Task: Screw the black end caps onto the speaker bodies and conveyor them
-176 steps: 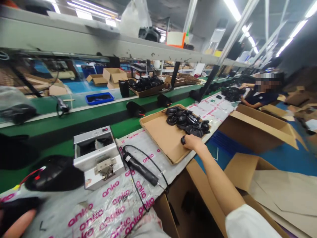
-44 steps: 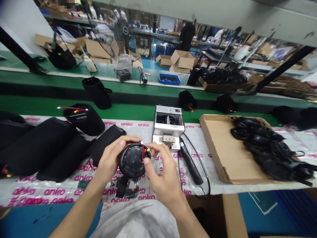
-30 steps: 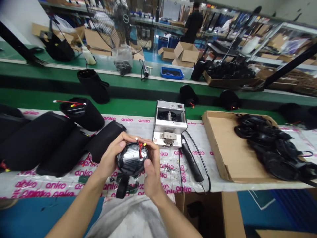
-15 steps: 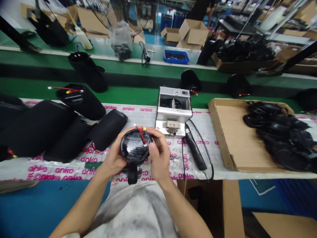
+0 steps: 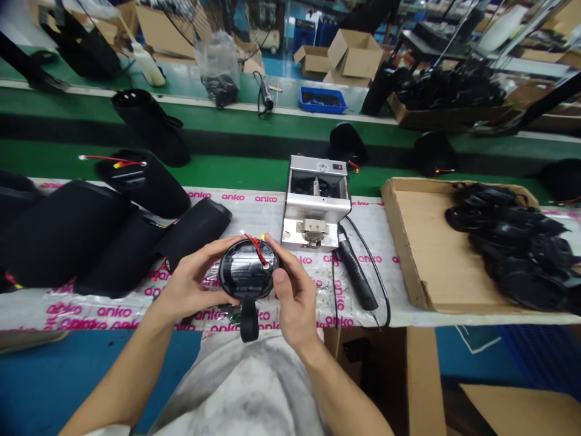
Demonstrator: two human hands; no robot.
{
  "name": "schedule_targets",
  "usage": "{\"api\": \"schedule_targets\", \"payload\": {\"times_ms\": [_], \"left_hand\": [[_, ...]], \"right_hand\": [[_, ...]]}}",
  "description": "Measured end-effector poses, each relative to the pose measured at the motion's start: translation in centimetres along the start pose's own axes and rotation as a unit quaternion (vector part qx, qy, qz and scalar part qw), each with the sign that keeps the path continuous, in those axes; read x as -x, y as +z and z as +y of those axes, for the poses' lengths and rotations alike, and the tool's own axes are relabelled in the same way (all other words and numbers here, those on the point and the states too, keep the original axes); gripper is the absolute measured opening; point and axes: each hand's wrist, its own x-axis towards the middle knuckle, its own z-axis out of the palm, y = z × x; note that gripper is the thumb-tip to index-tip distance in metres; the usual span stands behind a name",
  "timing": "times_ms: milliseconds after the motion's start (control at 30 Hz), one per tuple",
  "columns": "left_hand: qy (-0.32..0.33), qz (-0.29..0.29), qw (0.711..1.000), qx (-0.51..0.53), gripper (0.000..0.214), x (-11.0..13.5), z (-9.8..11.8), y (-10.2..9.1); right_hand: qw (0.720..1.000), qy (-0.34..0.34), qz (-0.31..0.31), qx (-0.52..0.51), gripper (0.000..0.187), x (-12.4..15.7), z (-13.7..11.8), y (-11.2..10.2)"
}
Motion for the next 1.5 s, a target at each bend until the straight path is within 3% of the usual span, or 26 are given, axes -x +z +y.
{"api": "schedule_targets", "payload": {"times_ms": [133, 267, 367, 467, 567, 733, 900, 1033, 1100, 1267, 1500], "left_hand": [[-0.032, -0.017, 0.997, 0.066, 0.091, -0.2, 1.0, 0.3], [-0.072, 0.097, 0.983, 0.137, 0.042, -1.4, 0.9, 3.2], [-0.078, 0.164, 0.962, 0.204, 0.037, -2.1, 0.5, 5.6], [-0.093, 0.163, 0.962, 0.201, 0.046, -2.3, 0.5, 6.4], [-0.119, 0.146, 0.965, 0.181, 0.050, -2.3, 1.0, 6.0], [-0.160, 0.120, 0.971, 0.135, 0.051, -2.0, 2.1, 5.2], [-0.113, 0.078, 0.984, 0.110, 0.054, -1.6, 1.7, 4.4], [-0.098, 0.049, 0.991, 0.077, 0.058, -1.6, 1.4, 3.8], [-0.101, 0.053, 0.991, 0.076, 0.058, -1.5, 1.4, 3.8], [-0.095, 0.061, 0.991, 0.065, 0.059, -1.7, 1.7, 4.0], [-0.101, 0.056, 0.990, 0.078, 0.062, -1.7, 1.9, 4.1]], "right_hand": [[1.000, -0.011, -0.012, 0.022, 0.036, 0.0, -0.4, 0.5], [0.999, -0.024, -0.019, 0.032, 0.036, -0.1, -0.4, -0.1], [0.992, -0.026, -0.111, 0.056, 0.059, -0.3, -0.6, -2.0], [0.971, -0.027, -0.204, 0.124, 0.085, -0.7, -0.9, -4.0], [0.966, -0.047, -0.199, 0.161, 0.086, -1.3, -1.0, -4.9], [0.978, -0.049, -0.180, 0.091, 0.079, -1.9, -0.8, -4.2], [0.981, -0.042, -0.187, 0.045, 0.076, -2.9, -0.6, -4.4], [0.979, -0.047, -0.191, 0.048, 0.041, -4.2, -1.2, -5.5], [0.978, -0.055, -0.196, 0.056, 0.035, -4.5, -1.8, -5.8], [0.961, -0.052, -0.256, 0.095, 0.075, -4.1, -2.9, -5.6], [0.961, -0.130, -0.183, 0.161, 0.084, -3.2, -0.4, -5.4]]}}
